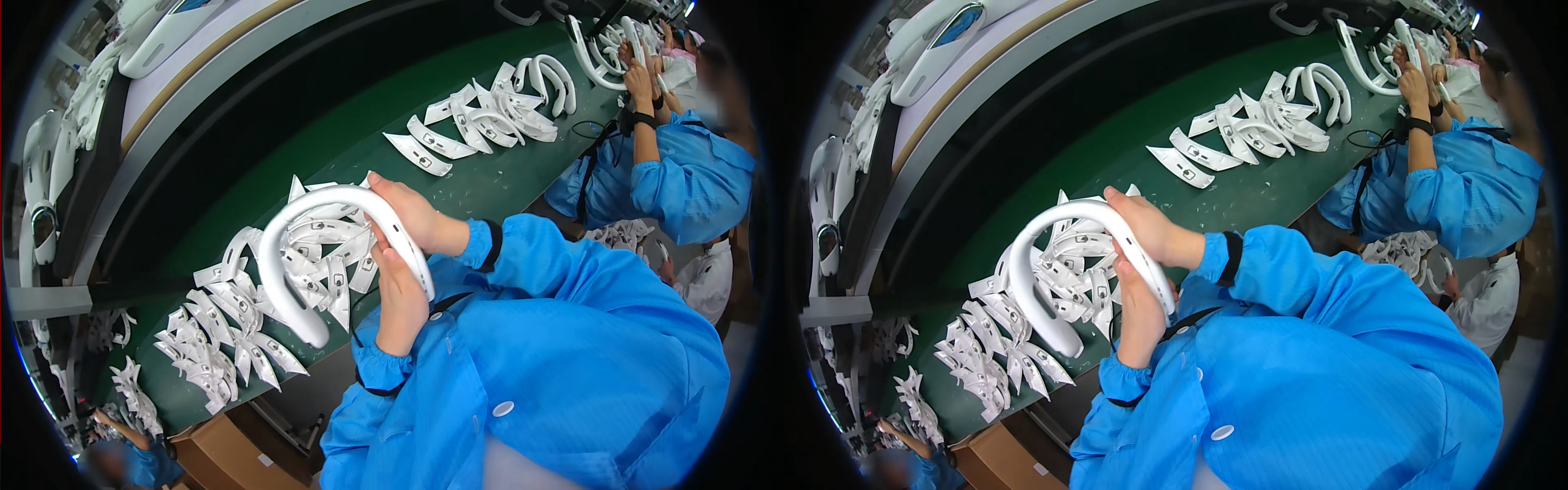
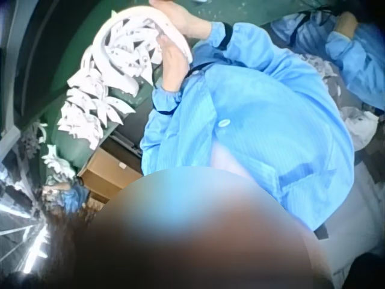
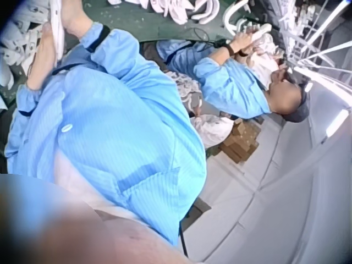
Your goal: Assemble plastic casings and internal electronic components of a neck-worn electronic device on a production line.
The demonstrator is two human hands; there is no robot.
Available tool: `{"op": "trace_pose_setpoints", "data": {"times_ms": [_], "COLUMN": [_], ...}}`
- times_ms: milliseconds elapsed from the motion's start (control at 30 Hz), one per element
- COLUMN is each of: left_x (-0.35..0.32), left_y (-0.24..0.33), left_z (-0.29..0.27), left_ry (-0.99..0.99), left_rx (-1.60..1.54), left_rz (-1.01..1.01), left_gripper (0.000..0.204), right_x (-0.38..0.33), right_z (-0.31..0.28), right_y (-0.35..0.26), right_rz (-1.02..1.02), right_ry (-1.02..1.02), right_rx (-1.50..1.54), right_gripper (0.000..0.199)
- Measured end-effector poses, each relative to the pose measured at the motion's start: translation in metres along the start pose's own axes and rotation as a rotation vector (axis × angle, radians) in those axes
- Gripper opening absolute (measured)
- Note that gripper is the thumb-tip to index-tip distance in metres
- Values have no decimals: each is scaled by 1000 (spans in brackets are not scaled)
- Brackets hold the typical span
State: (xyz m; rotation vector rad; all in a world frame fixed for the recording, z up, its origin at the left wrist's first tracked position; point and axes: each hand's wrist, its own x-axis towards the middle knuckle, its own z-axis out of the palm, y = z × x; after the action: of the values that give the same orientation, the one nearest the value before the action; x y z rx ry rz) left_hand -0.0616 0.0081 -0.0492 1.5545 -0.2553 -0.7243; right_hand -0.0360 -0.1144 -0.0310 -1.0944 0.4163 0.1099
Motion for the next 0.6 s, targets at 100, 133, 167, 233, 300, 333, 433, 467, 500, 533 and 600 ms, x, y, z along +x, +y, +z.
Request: {"op": "trace_pose_setpoints", "data": {"times_ms": [100, 133, 167, 233, 300, 333, 433, 467, 500, 533, 600], "left_x": [13, 18, 18, 8, 16, 20, 17, 18, 17, 19, 24], "left_y": [1, 5, 14, 34, 21, 19, 15, 12, 7, 3, -3], "left_z": [-7, -11, -16, -20, -14, -10, -10, -11, -10, -9, -4], "left_ry": [106, 133, 137, 60, 68, 77, 4, -29, -31, -3, 52], "left_rx": [226, 283, 289, 288, 204, 111, -277, -424, -427, -358, -218], "left_rz": [218, 245, 245, 65, 138, 215, -19, -102, -113, -66, 31], "left_gripper": [57, 56, 56, 53, 52, 52, 52, 53, 53, 53, 55], "right_x": [5, 8, 5, 13, 9, 6, -10, -6, -7, -7, -3], "right_z": [8, 12, 18, 14, 8, 9, 18, 17, 15, 15, 9], "right_y": [7, 6, 4, 13, 14, 12, 17, 20, 27, 31, 35], "right_rz": [-257, -362, -397, -425, -438, -443, -294, -294, -336, -378, -443], "right_ry": [120, 187, 219, 206, 178, 178, 197, 199, 216, 231, 262], "right_rx": [7, 62, 101, 102, 30, 38, 22, 23, -22, -68, -265], "right_gripper": [52, 51, 49, 47, 41, 41, 33, 33, 34, 35, 37]}}
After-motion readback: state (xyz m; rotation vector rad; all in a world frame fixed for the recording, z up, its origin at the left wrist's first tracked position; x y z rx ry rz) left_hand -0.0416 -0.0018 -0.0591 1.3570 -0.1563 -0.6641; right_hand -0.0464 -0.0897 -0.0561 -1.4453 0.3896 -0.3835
